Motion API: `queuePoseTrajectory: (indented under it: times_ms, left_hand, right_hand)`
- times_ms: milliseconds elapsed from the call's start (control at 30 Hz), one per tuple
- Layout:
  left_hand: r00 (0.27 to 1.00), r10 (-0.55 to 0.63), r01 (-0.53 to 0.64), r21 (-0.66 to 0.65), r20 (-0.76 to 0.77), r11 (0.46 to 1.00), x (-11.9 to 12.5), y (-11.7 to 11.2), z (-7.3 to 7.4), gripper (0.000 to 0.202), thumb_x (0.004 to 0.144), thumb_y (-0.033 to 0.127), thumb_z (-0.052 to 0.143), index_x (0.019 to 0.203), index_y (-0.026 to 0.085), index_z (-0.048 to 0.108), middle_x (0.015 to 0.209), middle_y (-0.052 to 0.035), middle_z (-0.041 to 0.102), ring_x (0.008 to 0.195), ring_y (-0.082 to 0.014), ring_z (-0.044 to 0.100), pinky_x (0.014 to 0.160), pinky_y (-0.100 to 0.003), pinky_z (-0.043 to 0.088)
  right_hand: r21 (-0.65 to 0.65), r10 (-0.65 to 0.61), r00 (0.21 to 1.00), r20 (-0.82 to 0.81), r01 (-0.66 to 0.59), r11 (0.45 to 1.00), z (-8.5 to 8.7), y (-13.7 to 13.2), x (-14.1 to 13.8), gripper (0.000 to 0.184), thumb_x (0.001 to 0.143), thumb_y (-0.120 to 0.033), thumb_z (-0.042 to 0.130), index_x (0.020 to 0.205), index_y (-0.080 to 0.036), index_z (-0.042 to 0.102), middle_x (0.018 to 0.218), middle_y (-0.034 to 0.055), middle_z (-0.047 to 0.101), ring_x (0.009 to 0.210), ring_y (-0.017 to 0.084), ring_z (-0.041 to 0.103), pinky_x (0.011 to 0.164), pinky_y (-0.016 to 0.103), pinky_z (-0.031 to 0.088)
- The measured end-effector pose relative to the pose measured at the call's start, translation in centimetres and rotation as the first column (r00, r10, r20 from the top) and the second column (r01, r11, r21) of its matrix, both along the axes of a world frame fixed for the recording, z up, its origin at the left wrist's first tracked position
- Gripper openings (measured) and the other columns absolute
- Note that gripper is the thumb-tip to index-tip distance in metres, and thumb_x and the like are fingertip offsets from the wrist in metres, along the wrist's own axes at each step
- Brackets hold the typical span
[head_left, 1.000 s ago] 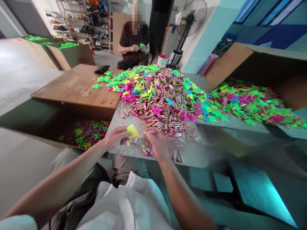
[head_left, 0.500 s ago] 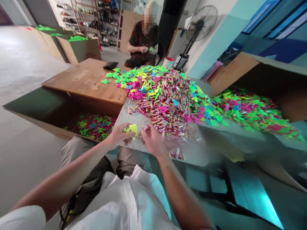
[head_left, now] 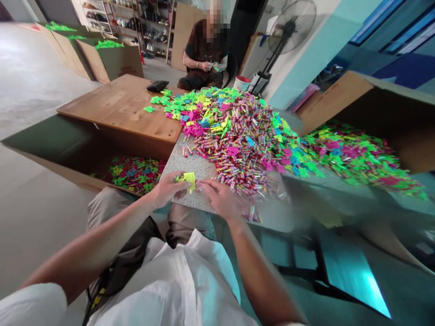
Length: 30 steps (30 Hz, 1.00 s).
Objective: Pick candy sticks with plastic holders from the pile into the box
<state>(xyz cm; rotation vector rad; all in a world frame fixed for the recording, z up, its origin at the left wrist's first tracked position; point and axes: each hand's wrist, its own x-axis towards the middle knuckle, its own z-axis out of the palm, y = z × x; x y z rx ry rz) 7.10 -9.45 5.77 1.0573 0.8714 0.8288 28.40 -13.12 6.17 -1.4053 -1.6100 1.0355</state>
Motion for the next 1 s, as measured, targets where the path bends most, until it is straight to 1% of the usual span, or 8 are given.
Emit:
queuePoseTrajectory:
  times_ms: [167, 367, 467, 567, 667, 767, 867, 1000]
  left_hand:
    - [0.999, -0.034, 0.036, -0.102, 0.018, 0.994, -0.4, 0.4, -0.3, 0.025, 0.071, 0.034, 0.079, 0.086, 0.017, 0.068, 0.07, -0.0021, 0.064, 0.046, -0.0075, 0.048, 0.038, -0.019, 0.028]
    - [0.999, -0.038, 0.037, -0.063, -0.015, 0.997, -0.6, 0.4, 0.0, 0.021, 0.071, 0.035, 0.079, 0.081, 0.018, 0.072, 0.074, -0.0056, 0.068, 0.051, -0.0097, 0.053, 0.04, -0.019, 0.031]
    - [0.998, -0.055, 0.054, -0.065, -0.007, 0.996, -0.3, 0.3, -0.1, 0.026, 0.072, 0.038, 0.08, 0.083, 0.017, 0.07, 0.073, -0.0041, 0.067, 0.047, -0.0076, 0.048, 0.038, -0.019, 0.027]
    - [0.999, -0.019, 0.019, -0.001, -0.036, 1.0, 0.0, 0.1, -0.2, 0.027, 0.078, 0.041, 0.077, 0.086, 0.016, 0.067, 0.062, 0.0014, 0.06, 0.044, -0.0063, 0.043, 0.039, -0.018, 0.027]
    - [0.989, 0.037, -0.014, 0.153, -0.145, 0.988, 0.3, -0.2, -0.2, 0.027, 0.085, 0.043, 0.073, 0.089, 0.017, 0.066, 0.053, 0.0049, 0.053, 0.044, -0.0069, 0.043, 0.043, -0.018, 0.03]
    - [0.964, 0.096, -0.026, 0.269, -0.249, 0.963, 0.5, -0.5, -0.3, 0.027, 0.088, 0.044, 0.07, 0.091, 0.017, 0.066, 0.054, 0.0053, 0.054, 0.045, -0.0073, 0.045, 0.045, -0.019, 0.032]
    - [0.943, 0.133, -0.031, 0.316, -0.305, 0.948, 0.6, -0.6, -0.6, 0.026, 0.09, 0.043, 0.068, 0.094, 0.017, 0.066, 0.056, 0.005, 0.056, 0.047, -0.0081, 0.047, 0.046, -0.019, 0.033]
    - [0.939, 0.144, -0.034, 0.334, -0.312, 0.942, 0.8, -0.8, -0.8, 0.026, 0.09, 0.043, 0.068, 0.093, 0.017, 0.067, 0.057, 0.0041, 0.058, 0.05, -0.0094, 0.051, 0.048, -0.02, 0.035]
  right_hand:
    - [-0.144, 0.017, 0.994, -0.112, -0.033, 0.989, -1.0, 0.4, 0.6, 0.042, 0.094, -0.053, 0.061, 0.113, -0.019, 0.078, 0.07, -0.0008, 0.062, 0.056, 0.01, 0.05, 0.049, 0.02, 0.041]
    - [-0.146, 0.021, 0.979, -0.201, -0.051, 0.988, -1.5, 0.7, 0.5, 0.046, 0.092, -0.056, 0.06, 0.107, -0.017, 0.079, 0.063, -0.0006, 0.059, 0.053, 0.012, 0.051, 0.048, 0.021, 0.042]
    - [-0.079, 0.023, 0.994, -0.106, -0.032, 0.996, -0.6, 0.5, 0.1, 0.043, 0.095, -0.054, 0.059, 0.106, -0.018, 0.079, 0.068, 0.0013, 0.065, 0.061, 0.014, 0.058, 0.054, 0.022, 0.047]
    - [0.103, -0.02, 0.999, 0.03, 0.017, 0.995, 0.4, 0.0, -0.6, 0.034, 0.098, -0.046, 0.057, 0.108, -0.021, 0.079, 0.086, 0.0046, 0.074, 0.08, 0.017, 0.067, 0.072, 0.025, 0.054]
    - [0.309, -0.064, 0.983, 0.171, 0.008, 0.951, 1.0, -0.5, -1.3, 0.03, 0.101, -0.039, 0.055, 0.109, -0.021, 0.078, 0.102, 0.0083, 0.077, 0.095, 0.02, 0.069, 0.087, 0.03, 0.054]
    - [0.418, -0.128, 0.951, 0.28, -0.001, 0.908, 1.0, -0.8, -1.7, 0.029, 0.102, -0.035, 0.053, 0.108, -0.02, 0.077, 0.102, 0.0104, 0.077, 0.098, 0.022, 0.07, 0.092, 0.032, 0.054]
    - [0.43, -0.181, 0.935, 0.306, 0.034, 0.902, 0.9, -0.9, -1.8, 0.029, 0.101, -0.036, 0.053, 0.107, -0.021, 0.077, 0.101, 0.0109, 0.077, 0.101, 0.024, 0.07, 0.094, 0.034, 0.054]
    - [0.331, -0.139, 0.95, 0.28, 0.041, 0.943, 0.7, -1.1, -1.9, 0.031, 0.1, -0.038, 0.053, 0.111, -0.021, 0.077, 0.101, 0.0123, 0.077, 0.105, 0.026, 0.068, 0.097, 0.038, 0.053]
